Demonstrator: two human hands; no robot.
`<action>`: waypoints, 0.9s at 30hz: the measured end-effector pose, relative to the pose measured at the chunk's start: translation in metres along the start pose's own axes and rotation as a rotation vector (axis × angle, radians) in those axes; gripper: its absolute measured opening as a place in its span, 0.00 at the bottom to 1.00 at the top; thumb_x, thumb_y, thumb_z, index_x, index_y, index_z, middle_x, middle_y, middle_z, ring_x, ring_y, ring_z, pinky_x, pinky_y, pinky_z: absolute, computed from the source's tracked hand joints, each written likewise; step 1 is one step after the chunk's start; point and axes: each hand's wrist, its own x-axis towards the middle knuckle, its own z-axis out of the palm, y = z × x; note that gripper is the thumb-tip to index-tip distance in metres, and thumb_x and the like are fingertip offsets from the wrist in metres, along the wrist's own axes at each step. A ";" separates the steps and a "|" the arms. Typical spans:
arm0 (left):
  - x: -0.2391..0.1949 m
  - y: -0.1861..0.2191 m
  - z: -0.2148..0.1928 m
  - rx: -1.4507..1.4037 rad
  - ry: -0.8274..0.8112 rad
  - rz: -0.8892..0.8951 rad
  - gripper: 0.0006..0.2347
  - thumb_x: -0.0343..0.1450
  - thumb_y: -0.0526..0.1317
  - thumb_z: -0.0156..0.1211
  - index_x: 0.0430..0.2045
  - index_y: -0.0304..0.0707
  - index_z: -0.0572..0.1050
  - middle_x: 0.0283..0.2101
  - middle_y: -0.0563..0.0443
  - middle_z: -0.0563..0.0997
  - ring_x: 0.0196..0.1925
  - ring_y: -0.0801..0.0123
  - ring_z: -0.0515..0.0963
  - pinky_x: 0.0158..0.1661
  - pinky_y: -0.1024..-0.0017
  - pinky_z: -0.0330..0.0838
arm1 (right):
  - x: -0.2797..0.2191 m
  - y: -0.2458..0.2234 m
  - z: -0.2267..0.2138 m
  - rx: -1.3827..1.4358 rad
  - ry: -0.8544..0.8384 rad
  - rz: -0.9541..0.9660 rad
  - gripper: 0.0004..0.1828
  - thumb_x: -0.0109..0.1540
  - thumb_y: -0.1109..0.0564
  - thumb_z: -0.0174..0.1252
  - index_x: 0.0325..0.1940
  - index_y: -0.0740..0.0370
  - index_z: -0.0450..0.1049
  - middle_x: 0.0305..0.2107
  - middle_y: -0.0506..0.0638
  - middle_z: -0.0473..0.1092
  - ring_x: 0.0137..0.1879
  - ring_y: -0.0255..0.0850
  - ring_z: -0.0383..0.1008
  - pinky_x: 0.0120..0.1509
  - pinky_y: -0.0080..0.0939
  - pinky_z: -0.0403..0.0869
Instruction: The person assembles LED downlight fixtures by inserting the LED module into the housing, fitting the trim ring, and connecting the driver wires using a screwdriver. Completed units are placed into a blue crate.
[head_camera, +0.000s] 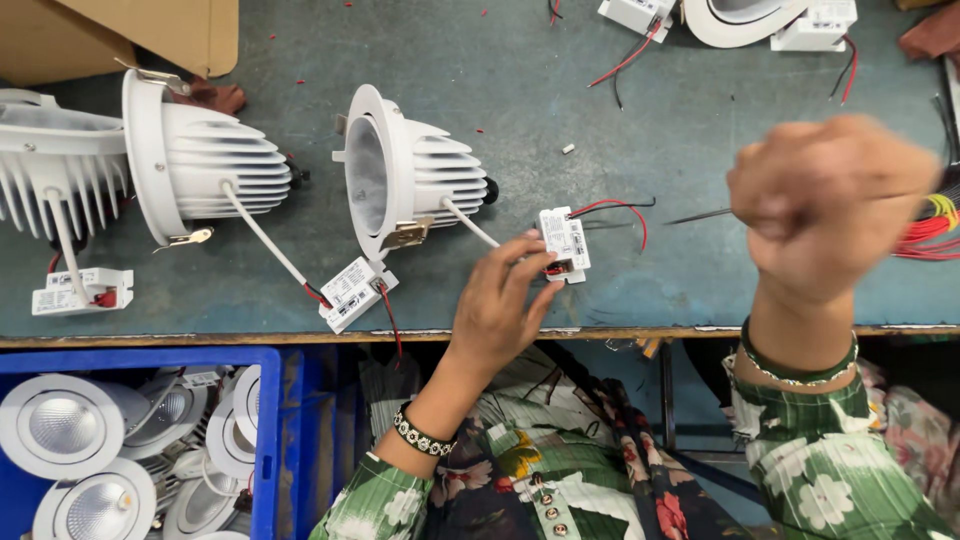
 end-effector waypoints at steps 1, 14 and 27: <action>-0.002 -0.001 -0.001 -0.016 0.053 0.011 0.15 0.71 0.34 0.68 0.49 0.37 0.71 0.54 0.48 0.74 0.58 0.53 0.79 0.57 0.63 0.73 | 0.001 0.000 0.001 -0.286 -0.087 -0.028 0.10 0.72 0.55 0.57 0.36 0.58 0.73 0.20 0.46 0.65 0.20 0.36 0.58 0.24 0.35 0.56; -0.023 -0.014 -0.009 -0.143 0.356 -0.310 0.13 0.73 0.38 0.64 0.50 0.36 0.72 0.55 0.45 0.72 0.61 0.54 0.68 0.66 0.60 0.60 | -0.015 -0.055 0.067 -1.199 -1.235 -0.194 0.29 0.54 0.49 0.58 0.60 0.53 0.75 0.42 0.42 0.75 0.48 0.47 0.72 0.49 0.52 0.68; -0.021 -0.010 -0.014 -0.209 0.347 -0.278 0.11 0.74 0.39 0.62 0.50 0.41 0.73 0.54 0.48 0.72 0.59 0.57 0.69 0.64 0.61 0.61 | -0.019 -0.061 0.122 -0.916 -0.761 -0.354 0.14 0.57 0.67 0.59 0.48 0.63 0.74 0.49 0.52 0.76 0.53 0.47 0.76 0.56 0.45 0.75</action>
